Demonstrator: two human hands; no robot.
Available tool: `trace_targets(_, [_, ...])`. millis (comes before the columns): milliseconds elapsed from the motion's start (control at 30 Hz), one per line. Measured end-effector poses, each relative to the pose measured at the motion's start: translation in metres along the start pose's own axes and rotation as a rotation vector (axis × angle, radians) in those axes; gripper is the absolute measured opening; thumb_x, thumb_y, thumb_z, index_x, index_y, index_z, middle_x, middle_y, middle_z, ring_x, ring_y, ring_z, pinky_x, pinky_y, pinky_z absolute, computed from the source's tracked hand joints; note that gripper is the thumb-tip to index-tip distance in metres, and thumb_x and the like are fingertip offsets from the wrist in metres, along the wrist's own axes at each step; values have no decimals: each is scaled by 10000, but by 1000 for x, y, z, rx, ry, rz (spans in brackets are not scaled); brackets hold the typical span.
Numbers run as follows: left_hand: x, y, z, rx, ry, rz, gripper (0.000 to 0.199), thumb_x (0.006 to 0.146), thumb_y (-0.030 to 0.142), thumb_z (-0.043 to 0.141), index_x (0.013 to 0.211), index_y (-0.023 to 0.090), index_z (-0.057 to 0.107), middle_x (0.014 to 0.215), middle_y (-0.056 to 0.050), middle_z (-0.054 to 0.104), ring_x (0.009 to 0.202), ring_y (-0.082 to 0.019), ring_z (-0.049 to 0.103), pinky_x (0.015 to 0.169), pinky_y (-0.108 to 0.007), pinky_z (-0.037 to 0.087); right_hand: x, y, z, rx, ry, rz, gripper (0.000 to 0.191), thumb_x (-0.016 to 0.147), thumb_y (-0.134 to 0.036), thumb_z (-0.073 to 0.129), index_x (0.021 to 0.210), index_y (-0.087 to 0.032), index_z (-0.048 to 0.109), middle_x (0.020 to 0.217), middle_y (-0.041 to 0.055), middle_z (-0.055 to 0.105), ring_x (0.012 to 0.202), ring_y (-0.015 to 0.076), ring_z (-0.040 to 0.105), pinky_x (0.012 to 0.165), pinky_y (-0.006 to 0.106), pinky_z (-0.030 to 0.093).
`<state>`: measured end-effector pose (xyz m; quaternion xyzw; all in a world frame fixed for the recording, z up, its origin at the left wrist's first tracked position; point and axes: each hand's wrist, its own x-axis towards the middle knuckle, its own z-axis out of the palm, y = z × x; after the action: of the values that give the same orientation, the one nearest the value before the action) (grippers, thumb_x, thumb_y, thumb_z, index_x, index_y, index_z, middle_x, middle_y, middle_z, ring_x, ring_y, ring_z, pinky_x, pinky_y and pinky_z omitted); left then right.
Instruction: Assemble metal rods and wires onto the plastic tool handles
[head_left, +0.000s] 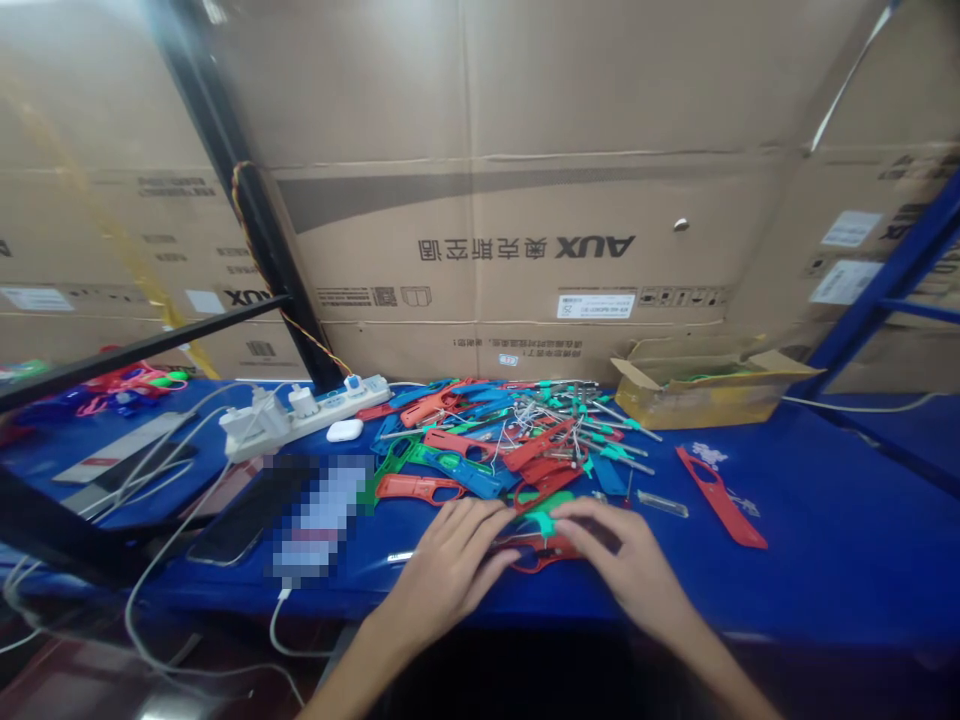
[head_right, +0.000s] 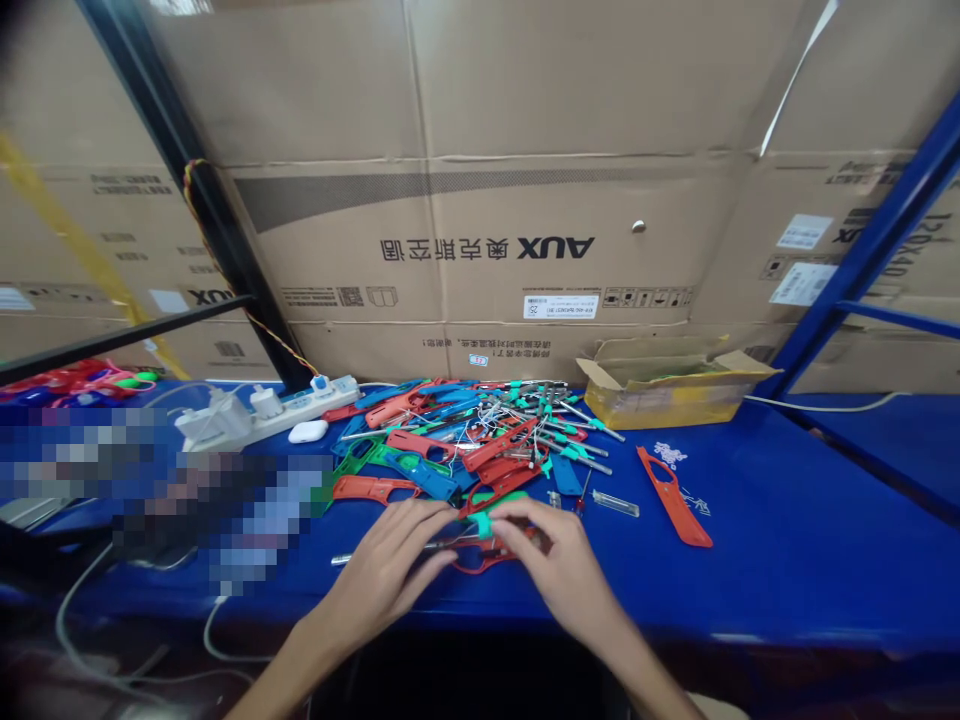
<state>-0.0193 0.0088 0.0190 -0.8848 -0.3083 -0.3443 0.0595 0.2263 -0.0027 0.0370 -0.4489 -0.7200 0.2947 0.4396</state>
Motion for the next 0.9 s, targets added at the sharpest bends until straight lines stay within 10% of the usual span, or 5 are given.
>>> trace_targets(900, [0, -1, 2, -17, -133, -10, 188, 1086, 231, 482, 1036, 185, 658, 1015, -64, 661, 946, -216, 610, 905, -395, 450, -19, 38, -4, -514, -159, -349, 187, 1037, -307, 572, 1145, -287, 723, 1111, 45, 729, 970, 221, 681, 976, 451, 523])
